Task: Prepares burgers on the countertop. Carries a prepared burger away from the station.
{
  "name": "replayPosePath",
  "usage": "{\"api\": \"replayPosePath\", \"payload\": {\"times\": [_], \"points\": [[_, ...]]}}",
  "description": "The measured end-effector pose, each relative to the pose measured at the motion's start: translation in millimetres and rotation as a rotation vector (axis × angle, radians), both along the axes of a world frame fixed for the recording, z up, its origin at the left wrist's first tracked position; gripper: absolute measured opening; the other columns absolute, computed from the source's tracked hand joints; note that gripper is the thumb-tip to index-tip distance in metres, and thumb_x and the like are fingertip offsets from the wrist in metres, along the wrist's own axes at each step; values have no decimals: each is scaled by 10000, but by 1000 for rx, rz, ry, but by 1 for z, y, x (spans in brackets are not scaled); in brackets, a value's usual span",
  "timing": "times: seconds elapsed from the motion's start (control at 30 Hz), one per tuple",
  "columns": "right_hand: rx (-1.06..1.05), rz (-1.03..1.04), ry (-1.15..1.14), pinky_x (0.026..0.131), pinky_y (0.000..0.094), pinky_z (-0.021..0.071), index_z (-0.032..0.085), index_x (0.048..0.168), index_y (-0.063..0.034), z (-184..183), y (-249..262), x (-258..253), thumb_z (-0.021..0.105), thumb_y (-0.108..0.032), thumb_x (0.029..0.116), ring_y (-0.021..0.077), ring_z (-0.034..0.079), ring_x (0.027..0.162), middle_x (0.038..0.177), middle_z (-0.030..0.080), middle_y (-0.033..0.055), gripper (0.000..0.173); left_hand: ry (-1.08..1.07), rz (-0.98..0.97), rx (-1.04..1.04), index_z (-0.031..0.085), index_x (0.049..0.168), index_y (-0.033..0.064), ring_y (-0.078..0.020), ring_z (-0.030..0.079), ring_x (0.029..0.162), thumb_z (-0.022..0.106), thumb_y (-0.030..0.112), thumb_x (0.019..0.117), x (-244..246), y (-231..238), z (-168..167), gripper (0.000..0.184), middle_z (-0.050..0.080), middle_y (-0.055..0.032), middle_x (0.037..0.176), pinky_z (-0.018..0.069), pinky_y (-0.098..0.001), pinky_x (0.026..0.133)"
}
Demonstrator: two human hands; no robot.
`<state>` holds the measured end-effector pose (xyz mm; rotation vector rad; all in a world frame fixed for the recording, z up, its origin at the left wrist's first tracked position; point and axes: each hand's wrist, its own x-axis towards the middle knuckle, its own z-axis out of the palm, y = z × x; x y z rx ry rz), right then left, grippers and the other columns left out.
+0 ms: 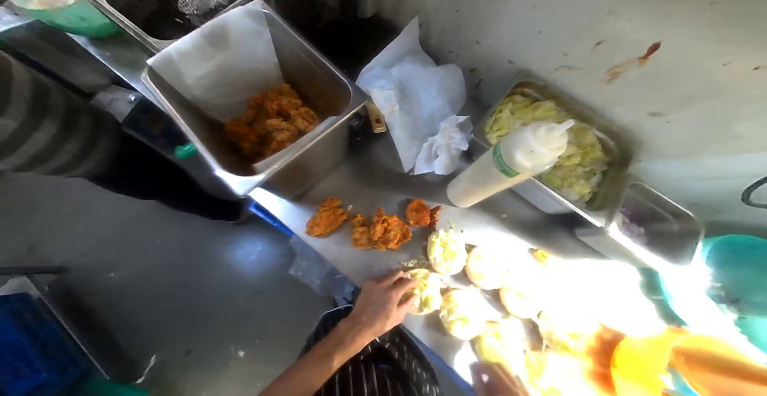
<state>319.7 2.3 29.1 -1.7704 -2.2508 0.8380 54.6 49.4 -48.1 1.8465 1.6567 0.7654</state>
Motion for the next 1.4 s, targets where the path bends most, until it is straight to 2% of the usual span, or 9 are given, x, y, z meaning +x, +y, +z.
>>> {"api": "replayPosePath", "payload": {"times": [0.1, 0.2, 0.37, 0.63, 0.77, 0.97, 1.1, 1.2, 1.4], "points": [[179, 74, 2, 698, 468, 595, 770, 1110, -65, -20, 38, -33, 686, -185, 911, 287, 720, 823, 1042, 740, 129, 247, 26, -74, -18, 768, 1040, 106, -259, 725, 919, 597, 246, 1006, 0, -2, -1, 224, 728, -110, 1042, 603, -426, 797], [318, 167, -43, 775, 483, 576, 773, 1142, -106, -46, 63, -52, 700, -267, 877, 328, 696, 933, 1074, 737, 104, 319, 20, -94, -23, 764, 1019, 89, -273, 722, 905, 600, 228, 999, -2, -5, -1, 216, 724, -122, 1032, 600, -438, 776], [327, 222, -44, 763, 496, 546, 776, 1005, -113, -62, 81, -57, 694, -241, 816, 301, 693, 882, 941, 742, 61, 242, -11, -37, -15, 764, 1012, 97, -245, 725, 890, 635, 244, 980, 0, -6, 1, 198, 730, -103, 1015, 602, -413, 766], [332, 247, -37, 760, 521, 515, 793, 1031, -148, -68, 78, -63, 731, -260, 808, 308, 692, 890, 947, 753, 50, 258, -101, 125, -72, 763, 1074, 117, -210, 728, 940, 629, 273, 994, -12, -14, 2, 220, 737, -81, 1078, 600, -390, 818], [302, 258, 33, 777, 522, 519, 773, 1118, -122, -52, 86, -60, 761, -390, 776, 290, 689, 885, 973, 751, 49, 435, -132, 211, -67, 763, 1071, 111, -203, 726, 962, 653, 263, 979, -23, -24, 2, 209, 738, -83, 1076, 601, -378, 837], [366, 239, 120, 764, 492, 574, 788, 1037, -84, -32, 124, -89, 712, -277, 873, 293, 709, 869, 974, 750, 93, 264, -164, 329, -128, 753, 1103, 101, -203, 694, 808, 638, 312, 991, -40, -35, 5, 265, 729, -91, 1086, 584, -379, 737], [307, 375, 116, 928, 570, 539, 690, 1268, -32, -36, 153, -147, 815, -360, 828, 394, 656, 1123, 1252, 681, 186, 564, -202, 387, -123, 746, 1105, 95, -181, 665, 745, 619, 315, 1003, -52, -39, 4, 274, 726, -88, 1073, 570, -350, 685], [188, 443, -30, 1019, 603, 468, 541, 1473, -90, -39, 162, -191, 861, -385, 796, 429, 564, 1273, 1428, 573, 206, 805, -215, 426, -143, 746, 1119, 98, -173, 651, 736, 609, 327, 1008, -59, -43, 2, 289, 723, -81, 1076, 560, -352, 679], [181, 355, 196, 929, 593, 521, 639, 1350, -62, -53, 171, -192, 835, -250, 767, 386, 656, 1104, 1144, 720, 153, 643, -217, 503, -149, 747, 1119, 94, -159, 639, 720, 612, 320, 998, -71, -44, 0, 289, 723, -80, 1054, 551, -332, 674]]}}
